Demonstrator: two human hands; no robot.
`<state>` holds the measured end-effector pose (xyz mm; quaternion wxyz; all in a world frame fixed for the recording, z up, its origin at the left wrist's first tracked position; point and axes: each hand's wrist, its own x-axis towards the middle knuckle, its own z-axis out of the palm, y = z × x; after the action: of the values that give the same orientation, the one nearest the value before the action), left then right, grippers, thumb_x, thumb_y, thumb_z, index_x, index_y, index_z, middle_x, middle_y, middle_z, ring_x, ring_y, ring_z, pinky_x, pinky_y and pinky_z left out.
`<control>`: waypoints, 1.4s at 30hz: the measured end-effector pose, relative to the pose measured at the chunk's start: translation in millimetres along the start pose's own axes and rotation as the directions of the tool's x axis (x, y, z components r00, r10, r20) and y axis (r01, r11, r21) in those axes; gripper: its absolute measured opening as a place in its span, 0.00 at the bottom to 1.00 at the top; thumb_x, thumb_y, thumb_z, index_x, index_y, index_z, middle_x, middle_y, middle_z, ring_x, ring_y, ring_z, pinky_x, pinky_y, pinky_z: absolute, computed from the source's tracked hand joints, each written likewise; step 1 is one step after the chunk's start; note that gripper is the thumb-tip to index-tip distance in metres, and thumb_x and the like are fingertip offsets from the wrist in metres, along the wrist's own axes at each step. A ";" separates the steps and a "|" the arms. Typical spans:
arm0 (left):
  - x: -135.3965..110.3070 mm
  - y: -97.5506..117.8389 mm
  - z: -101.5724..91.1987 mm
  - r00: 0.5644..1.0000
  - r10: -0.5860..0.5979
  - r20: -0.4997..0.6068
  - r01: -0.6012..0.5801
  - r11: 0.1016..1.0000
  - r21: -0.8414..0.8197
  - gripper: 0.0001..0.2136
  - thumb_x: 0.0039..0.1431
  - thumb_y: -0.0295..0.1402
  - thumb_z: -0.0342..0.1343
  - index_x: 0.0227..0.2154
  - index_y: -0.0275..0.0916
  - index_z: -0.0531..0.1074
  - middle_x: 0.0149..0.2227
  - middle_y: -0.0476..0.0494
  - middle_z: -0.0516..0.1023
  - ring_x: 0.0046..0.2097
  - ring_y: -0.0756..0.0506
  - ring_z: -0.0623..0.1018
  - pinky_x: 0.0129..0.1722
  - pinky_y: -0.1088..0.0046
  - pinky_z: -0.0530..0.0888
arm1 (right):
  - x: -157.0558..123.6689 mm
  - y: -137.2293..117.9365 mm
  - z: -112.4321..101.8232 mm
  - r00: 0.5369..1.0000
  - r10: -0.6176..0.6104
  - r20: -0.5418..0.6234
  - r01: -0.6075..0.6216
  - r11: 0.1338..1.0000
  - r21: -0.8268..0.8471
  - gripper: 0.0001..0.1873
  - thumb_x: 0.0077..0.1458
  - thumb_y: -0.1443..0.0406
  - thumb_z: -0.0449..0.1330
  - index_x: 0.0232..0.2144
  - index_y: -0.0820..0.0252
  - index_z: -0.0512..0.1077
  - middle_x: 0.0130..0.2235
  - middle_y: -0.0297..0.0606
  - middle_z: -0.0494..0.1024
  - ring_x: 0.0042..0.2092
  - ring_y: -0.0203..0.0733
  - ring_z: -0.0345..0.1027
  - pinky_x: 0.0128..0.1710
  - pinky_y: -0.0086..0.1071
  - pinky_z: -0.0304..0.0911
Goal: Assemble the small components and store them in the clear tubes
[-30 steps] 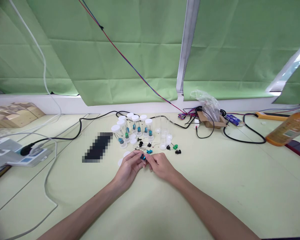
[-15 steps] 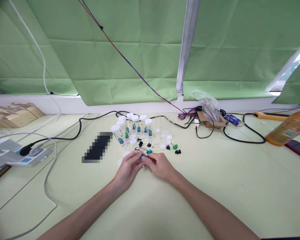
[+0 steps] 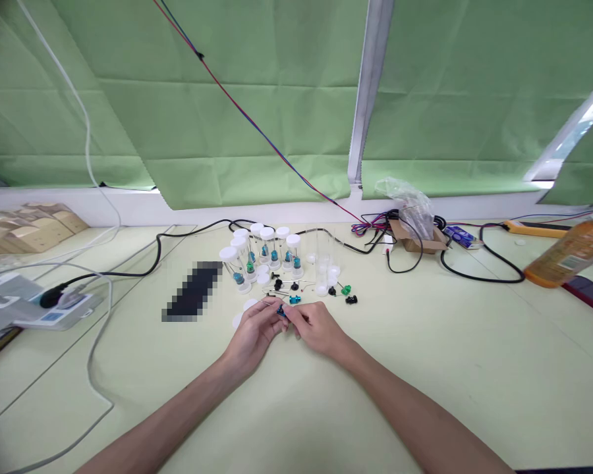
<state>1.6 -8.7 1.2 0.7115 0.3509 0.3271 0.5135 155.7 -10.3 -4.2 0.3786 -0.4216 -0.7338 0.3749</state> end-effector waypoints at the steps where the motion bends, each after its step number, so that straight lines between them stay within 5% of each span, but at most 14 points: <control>1: -0.1 0.1 0.0 1.000 -0.003 0.000 0.003 1.000 0.001 0.05 0.52 0.30 0.61 0.29 0.35 0.72 0.27 0.46 0.75 0.27 0.50 0.74 0.30 0.74 0.71 | 0.0 0.2 0.1 1.000 0.002 -0.001 -0.002 1.000 -0.002 0.29 0.66 0.53 0.44 0.20 0.61 0.69 0.19 0.31 0.68 0.22 0.32 0.61 0.27 0.25 0.56; 42: 2.7 -0.9 -1.9 1.000 -0.002 -0.009 0.002 1.000 0.006 0.05 0.51 0.30 0.63 0.28 0.35 0.74 0.27 0.46 0.74 0.28 0.50 0.74 0.29 0.74 0.72 | -0.3 1.5 -1.3 0.999 -0.018 0.032 0.021 0.995 -0.096 0.26 0.65 0.54 0.46 0.22 0.61 0.70 0.20 0.31 0.69 0.23 0.32 0.60 0.26 0.26 0.54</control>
<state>1.2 -6.0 -0.9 0.7094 0.3504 0.3323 0.5133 157.5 -9.8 -5.1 0.3501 -0.4265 -0.7608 0.3418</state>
